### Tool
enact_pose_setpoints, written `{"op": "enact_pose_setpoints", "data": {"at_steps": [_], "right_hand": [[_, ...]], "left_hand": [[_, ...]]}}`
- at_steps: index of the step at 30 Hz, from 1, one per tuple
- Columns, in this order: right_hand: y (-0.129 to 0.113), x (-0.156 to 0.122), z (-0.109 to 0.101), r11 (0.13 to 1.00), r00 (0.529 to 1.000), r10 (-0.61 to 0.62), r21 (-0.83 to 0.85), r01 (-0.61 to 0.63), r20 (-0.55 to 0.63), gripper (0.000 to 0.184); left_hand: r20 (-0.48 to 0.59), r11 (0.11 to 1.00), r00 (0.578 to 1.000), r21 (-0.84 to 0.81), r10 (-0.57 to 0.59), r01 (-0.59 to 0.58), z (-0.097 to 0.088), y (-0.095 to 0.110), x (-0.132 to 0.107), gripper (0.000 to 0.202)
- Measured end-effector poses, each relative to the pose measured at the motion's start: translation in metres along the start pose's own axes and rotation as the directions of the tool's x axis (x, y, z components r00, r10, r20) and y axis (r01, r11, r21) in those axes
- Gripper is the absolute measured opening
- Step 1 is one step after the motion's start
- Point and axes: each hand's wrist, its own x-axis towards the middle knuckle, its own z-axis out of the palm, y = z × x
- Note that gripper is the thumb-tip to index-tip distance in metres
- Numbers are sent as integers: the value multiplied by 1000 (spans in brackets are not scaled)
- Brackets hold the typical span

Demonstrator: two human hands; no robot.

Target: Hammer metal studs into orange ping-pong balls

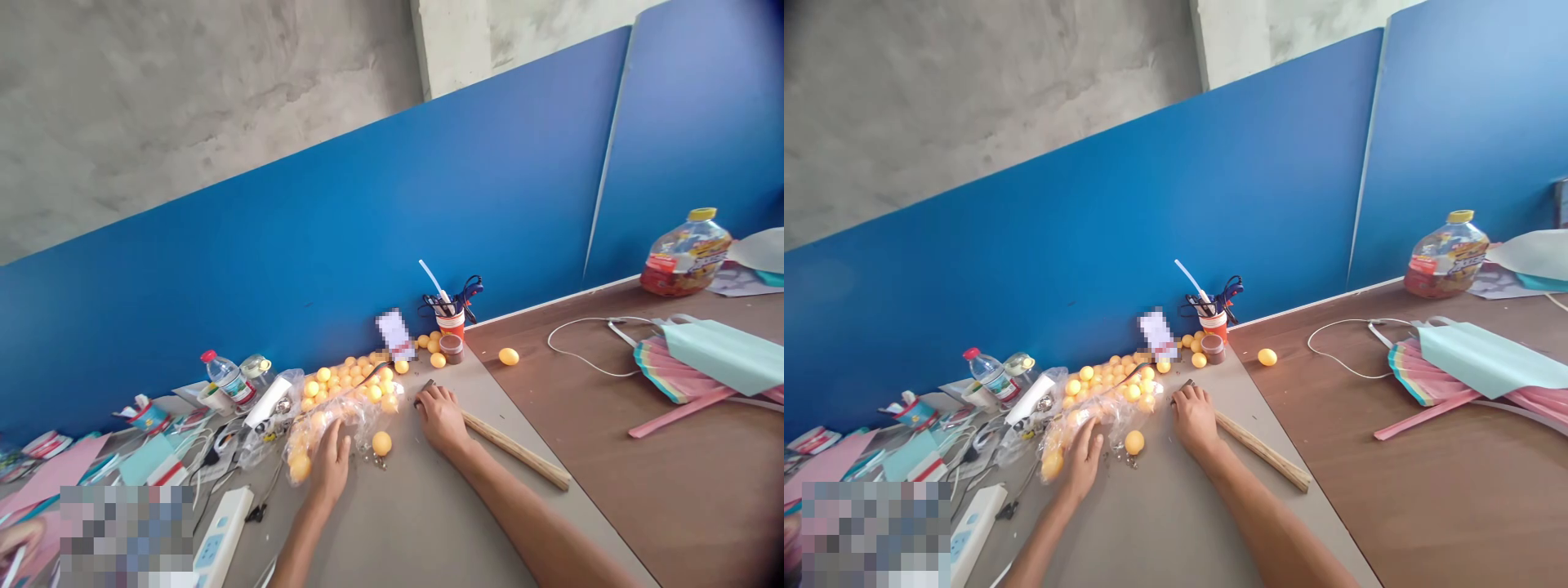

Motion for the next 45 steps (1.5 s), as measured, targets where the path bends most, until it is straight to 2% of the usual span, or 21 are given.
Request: {"op": "enact_pose_setpoints", "data": {"at_steps": [3, 6, 10, 12, 14, 20, 25, 27, 31, 36, 41, 45], "right_hand": [[-3, 0, -5, 995, 996, -71, 70, 76, -62, 18], [-11, -3, -9, 949, 971, -236, 203, 241, -49, 19], [-27, -13, -8, 841, 884, -467, 316, 440, 13, 27], [-35, -19, -5, 813, 841, -537, 298, 500, 56, 34], [-40, -23, -2, 810, 819, -565, 259, 526, 102, 37], [-40, -23, 0, 847, 826, -527, 207, 490, 200, 30], [-41, -19, -6, 926, 900, -371, 168, 339, 228, 25], [-41, -18, -7, 944, 916, -323, 152, 293, 237, 25], [-38, -16, -6, 952, 929, -295, 156, 265, 222, 24], [-34, -16, -2, 944, 937, -294, 209, 255, 186, 25], [-29, -14, -2, 952, 949, -259, 212, 219, 178, 27], [-26, -11, -2, 966, 968, -203, 193, 173, 149, 28]], "left_hand": [[26, 999, 1000, 48, -16, 15, 2, 5, -6, 44], [28, 997, 1000, 70, 12, -14, 1, 8, -19, 44], [50, 996, 997, 60, 61, -64, 0, 11, -33, 38], [60, 995, 994, 39, 88, -91, 2, 13, -34, 34], [68, 993, 992, 22, 110, -112, 5, 15, -34, 32], [109, 991, 985, -10, 132, -132, 11, 22, -26, 37], [122, 996, 988, -32, 92, -89, 12, 35, -16, 38], [135, 996, 988, -46, 76, -71, 14, 41, -12, 39], [169, 995, 983, -88, 71, -57, 15, 53, -10, 35], [235, 965, 963, -254, 131, -70, 10, 63, -12, 39], [295, 936, 951, -353, 97, 15, -3, 64, -12, 34], [264, 921, 962, -387, 68, 41, -7, 60, -11, 33]]}}
